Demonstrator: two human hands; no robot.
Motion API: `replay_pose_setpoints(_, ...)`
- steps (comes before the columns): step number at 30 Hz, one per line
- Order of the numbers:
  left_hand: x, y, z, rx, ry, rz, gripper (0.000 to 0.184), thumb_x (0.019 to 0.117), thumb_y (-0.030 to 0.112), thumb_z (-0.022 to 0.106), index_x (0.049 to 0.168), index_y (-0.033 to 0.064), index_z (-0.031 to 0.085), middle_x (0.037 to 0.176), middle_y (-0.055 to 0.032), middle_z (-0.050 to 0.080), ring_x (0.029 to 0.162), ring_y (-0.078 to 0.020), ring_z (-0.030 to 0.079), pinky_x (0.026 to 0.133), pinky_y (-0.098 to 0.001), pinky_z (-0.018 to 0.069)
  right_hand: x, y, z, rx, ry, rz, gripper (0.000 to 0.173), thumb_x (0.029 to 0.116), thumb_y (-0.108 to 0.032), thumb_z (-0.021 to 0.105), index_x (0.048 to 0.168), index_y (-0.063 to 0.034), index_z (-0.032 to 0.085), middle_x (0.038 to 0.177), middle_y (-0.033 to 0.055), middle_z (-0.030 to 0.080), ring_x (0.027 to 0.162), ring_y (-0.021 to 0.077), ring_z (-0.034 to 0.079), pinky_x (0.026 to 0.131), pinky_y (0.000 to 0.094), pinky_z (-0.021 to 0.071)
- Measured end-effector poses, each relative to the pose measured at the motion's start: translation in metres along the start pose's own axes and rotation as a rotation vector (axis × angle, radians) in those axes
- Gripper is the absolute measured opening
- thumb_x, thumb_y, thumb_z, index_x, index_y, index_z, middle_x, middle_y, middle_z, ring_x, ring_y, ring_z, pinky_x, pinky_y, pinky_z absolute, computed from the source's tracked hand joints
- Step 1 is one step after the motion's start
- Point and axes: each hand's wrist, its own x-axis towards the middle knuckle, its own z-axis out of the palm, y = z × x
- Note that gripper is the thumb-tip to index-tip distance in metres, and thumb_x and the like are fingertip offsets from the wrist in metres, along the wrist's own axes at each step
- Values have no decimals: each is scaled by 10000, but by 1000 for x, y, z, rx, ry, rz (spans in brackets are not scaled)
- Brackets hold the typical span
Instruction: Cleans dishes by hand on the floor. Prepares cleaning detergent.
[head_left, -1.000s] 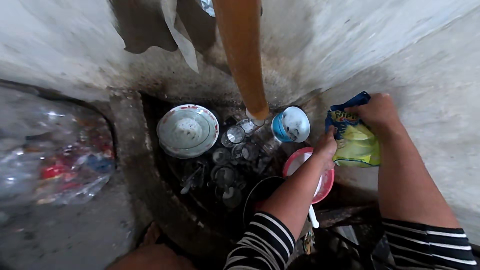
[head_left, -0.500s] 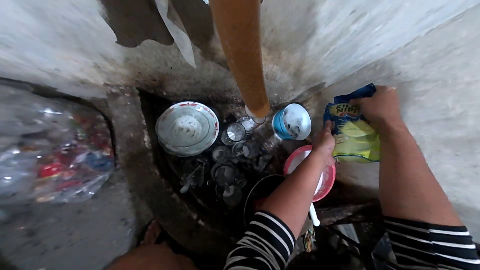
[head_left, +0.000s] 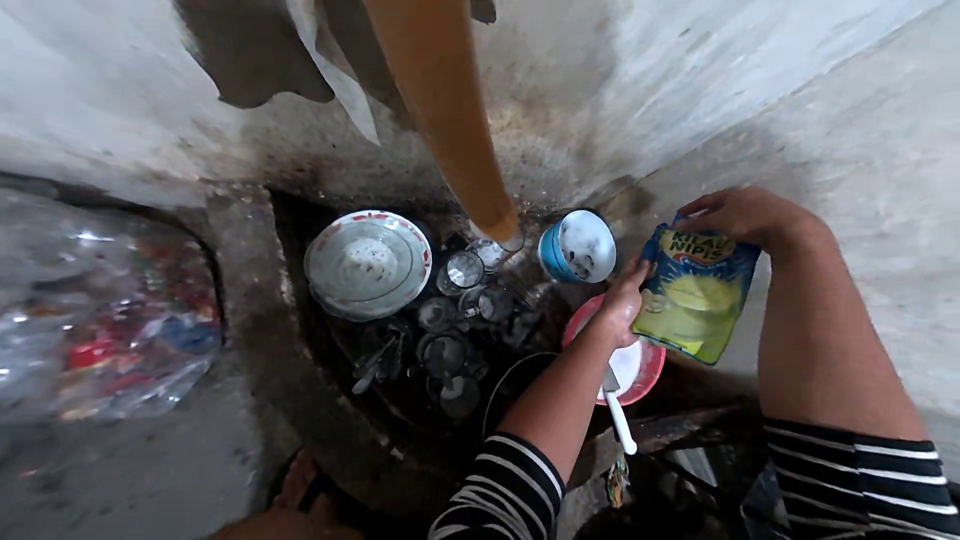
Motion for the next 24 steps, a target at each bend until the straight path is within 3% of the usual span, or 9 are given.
replay_pose_setpoints(2, -3, -1, 0, 39, 10, 12, 504, 1104, 504, 305, 1571, 319, 343, 1362, -123, 603, 1143, -260, 654, 927, -483, 570, 8, 1, 6, 13, -58, -18, 428, 955, -335, 745, 1314, -111, 686, 1192, 242, 694, 1112, 441, 643, 971, 685, 460)
replay_pose_setpoints(5, -5, -2, 5, 76, 47, 25, 519, 1107, 498, 299, 1568, 262, 342, 1380, -132, 583, 1160, -253, 642, 938, -472, 565, 17, 3, 15, 39, -30, -1, 418, 927, -321, 782, 1261, -83, 702, 1170, 251, 690, 1102, 452, 638, 958, 699, 460)
replay_pose_setpoints(9, -3, -7, 12, 171, 74, 71, 542, 1114, 481, 297, 1600, 242, 309, 1523, -118, 489, 1321, -249, 553, 1064, -491, 497, 21, 4, 18, 41, -17, 66, 428, 954, -355, 744, 1140, 28, 716, 1134, 291, 676, 1094, 463, 623, 955, 709, 443)
replay_pose_setpoints(12, 3, -12, 13, 226, 90, 131, 531, 1123, 449, 290, 1607, 234, 309, 1539, -122, 478, 1346, -245, 535, 1091, -486, 480, 21, 6, 20, 41, -7, 76, 413, 970, -380, 715, 1070, 21, 733, 1094, 282, 687, 1063, 461, 633, 930, 718, 452)
replay_pose_setpoints(20, 5, -1, 24, 203, 138, 33, 532, 1122, 468, 261, 1577, 211, 358, 1443, -156, 549, 1256, -276, 591, 1030, -498, 509, 29, 4, 28, 53, 25, 128, 415, 972, -379, 715, 1060, 25, 726, 1059, 275, 693, 1017, 444, 650, 897, 699, 470)
replay_pose_setpoints(24, 5, 3, 28, 202, 162, 32, 524, 1121, 469, 264, 1541, 193, 411, 1383, -160, 584, 1206, -279, 612, 996, -501, 524, 35, 5, 31, 217, 27, 161, 423, 958, -354, 727, 1098, 44, 692, 1049, 258, 686, 957, 395, 662, 867, 648, 513)
